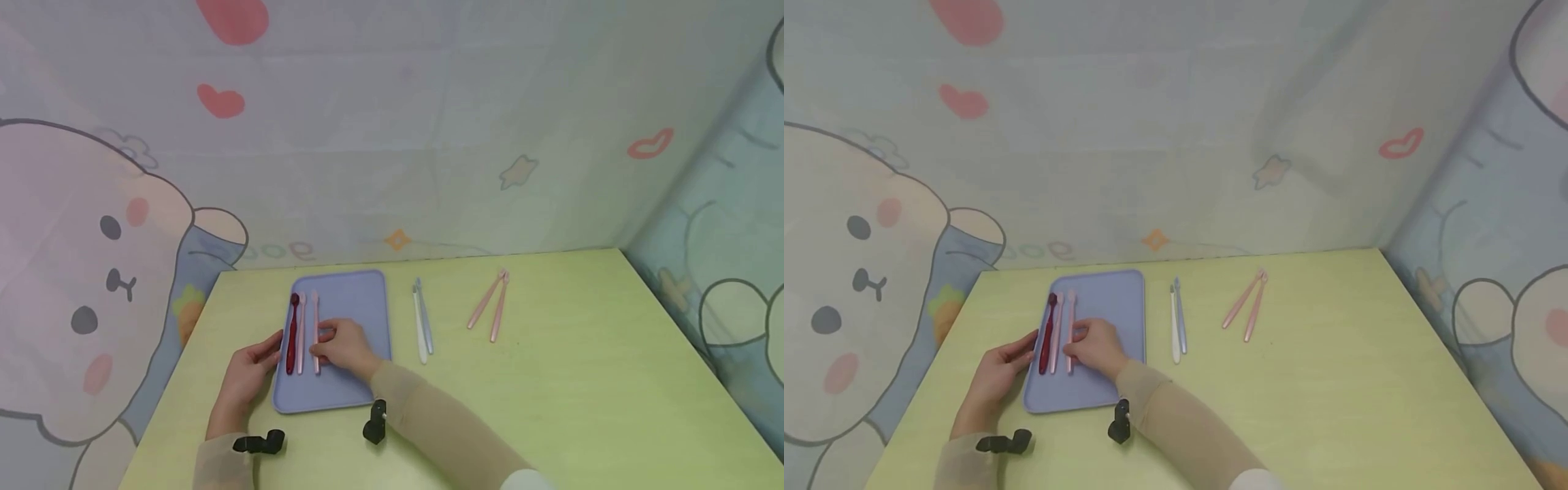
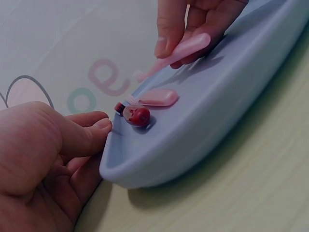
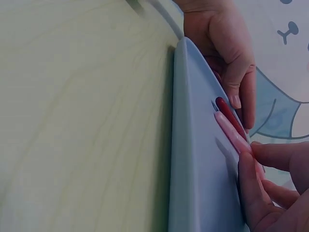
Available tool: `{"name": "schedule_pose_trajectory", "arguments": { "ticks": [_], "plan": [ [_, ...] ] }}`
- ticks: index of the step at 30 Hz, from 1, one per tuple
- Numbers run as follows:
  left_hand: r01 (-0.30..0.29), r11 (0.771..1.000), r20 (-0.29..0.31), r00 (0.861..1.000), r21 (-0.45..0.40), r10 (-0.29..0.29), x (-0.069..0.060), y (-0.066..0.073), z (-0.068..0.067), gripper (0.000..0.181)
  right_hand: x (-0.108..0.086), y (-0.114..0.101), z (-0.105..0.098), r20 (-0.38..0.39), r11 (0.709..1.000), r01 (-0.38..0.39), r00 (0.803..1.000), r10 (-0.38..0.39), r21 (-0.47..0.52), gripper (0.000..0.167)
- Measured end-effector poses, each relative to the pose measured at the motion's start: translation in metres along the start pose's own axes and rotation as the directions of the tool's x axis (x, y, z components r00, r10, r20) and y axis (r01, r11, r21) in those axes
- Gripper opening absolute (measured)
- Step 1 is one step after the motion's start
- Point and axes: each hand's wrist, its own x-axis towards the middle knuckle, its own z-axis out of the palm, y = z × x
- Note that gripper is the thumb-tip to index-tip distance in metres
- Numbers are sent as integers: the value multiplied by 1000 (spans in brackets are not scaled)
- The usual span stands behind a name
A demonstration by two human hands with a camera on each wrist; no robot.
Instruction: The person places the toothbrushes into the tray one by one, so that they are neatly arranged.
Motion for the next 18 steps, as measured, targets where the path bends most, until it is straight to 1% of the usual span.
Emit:
{"name": "schedule_pose_trajectory", "arguments": {
  "ticks": [3,9,13,18],
  "plan": [
    [2,1000,0,1000,5,-2,0,1,-1,48,2,-2,4,-12,1000,-3,1000,3,-1,50],
    [12,1000,12,1000,-24,-11,0,2,0,49,5,-3,9,-42,1000,-10,999,9,-19,48],
    [11,1000,13,1000,-23,-11,0,2,-1,49,5,-6,10,-54,999,-20,998,18,-38,47],
    [2,1000,12,1000,-24,-1,-2,3,0,48,3,-7,12,-63,995,-6,998,-1,-104,44]
  ]
}}
